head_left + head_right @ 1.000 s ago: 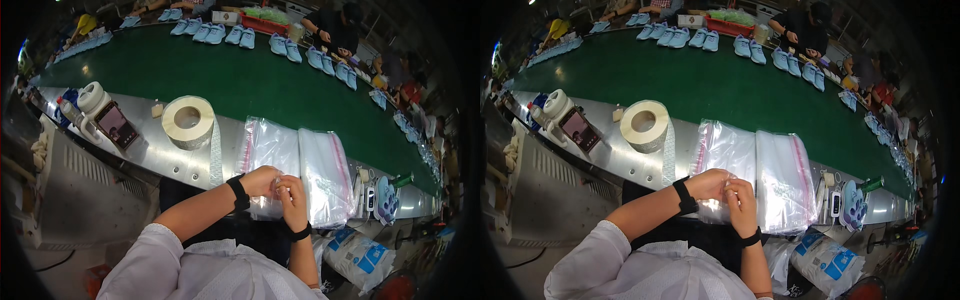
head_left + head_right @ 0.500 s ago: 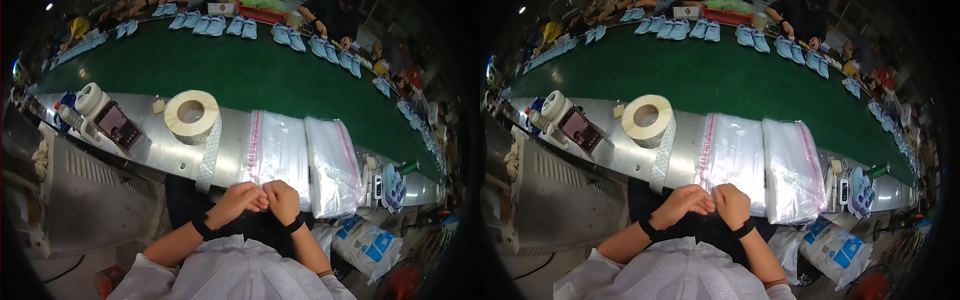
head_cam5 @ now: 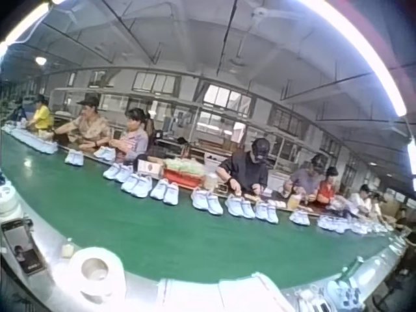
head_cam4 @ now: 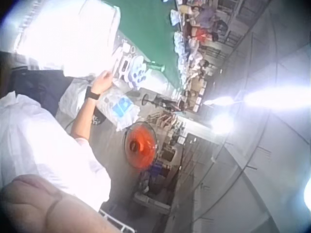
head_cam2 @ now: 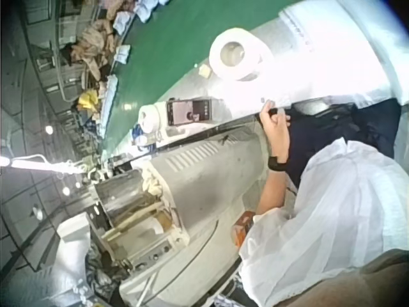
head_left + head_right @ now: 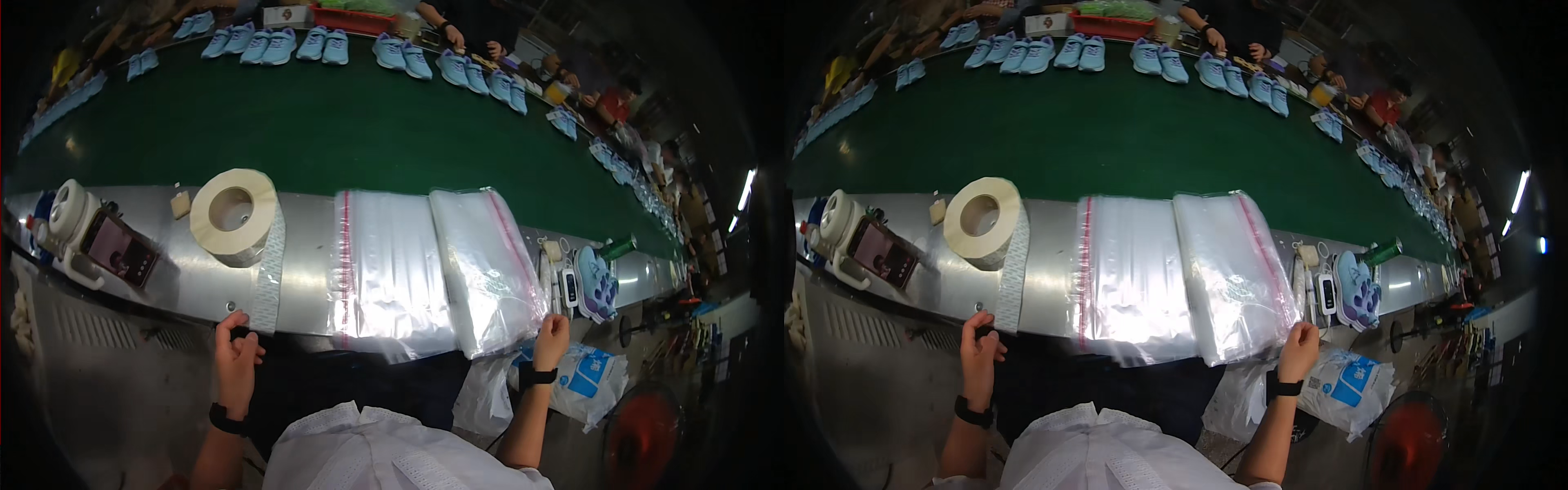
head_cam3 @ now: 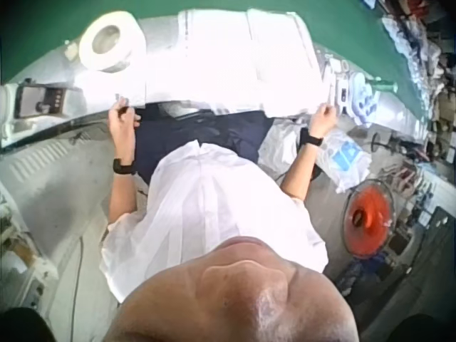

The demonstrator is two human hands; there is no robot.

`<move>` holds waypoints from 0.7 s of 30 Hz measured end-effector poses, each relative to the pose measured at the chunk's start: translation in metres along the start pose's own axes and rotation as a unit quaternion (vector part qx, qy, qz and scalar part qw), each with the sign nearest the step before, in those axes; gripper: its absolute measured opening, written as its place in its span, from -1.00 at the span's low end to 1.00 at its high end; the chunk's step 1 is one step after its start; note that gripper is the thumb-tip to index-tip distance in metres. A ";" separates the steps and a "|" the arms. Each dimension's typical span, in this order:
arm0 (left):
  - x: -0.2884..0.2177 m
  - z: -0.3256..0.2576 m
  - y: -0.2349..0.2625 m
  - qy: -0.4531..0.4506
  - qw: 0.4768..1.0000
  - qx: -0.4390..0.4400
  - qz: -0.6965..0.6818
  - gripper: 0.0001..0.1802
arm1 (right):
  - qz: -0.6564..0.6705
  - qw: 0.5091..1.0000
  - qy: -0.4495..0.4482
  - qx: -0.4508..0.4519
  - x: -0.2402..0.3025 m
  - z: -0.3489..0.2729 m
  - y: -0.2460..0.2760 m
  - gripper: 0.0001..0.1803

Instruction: The person peels individual labels from a roll and applies them to the top of clear plastic bags. The person works at a metal table in a factory setting, handling the bags and labels by hand.

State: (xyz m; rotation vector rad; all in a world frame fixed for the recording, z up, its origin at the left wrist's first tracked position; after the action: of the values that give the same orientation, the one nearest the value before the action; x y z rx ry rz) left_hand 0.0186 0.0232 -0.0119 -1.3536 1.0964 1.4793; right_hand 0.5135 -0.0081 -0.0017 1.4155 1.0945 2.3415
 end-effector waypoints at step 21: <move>-0.016 0.000 -0.056 -0.016 0.995 0.091 -0.043 -0.67 | 0.208 0.654 -0.015 0.728 0.159 -0.198 -0.072 -0.88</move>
State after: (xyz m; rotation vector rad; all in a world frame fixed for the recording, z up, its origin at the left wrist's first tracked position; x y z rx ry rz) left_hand 0.0738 0.0387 0.0002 -1.2308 1.1110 1.3004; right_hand 0.2518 0.0265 0.0048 2.1359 3.2439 1.1832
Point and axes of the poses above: each hand's wrist, its own z-axis towards the middle knuckle, its own y-axis out of the back of the hand, x = y × z, the point moved 1 cm from there along z, towards the middle knuckle, and after that the axes turned 14 degrees about -y, right-handed, at the moved point
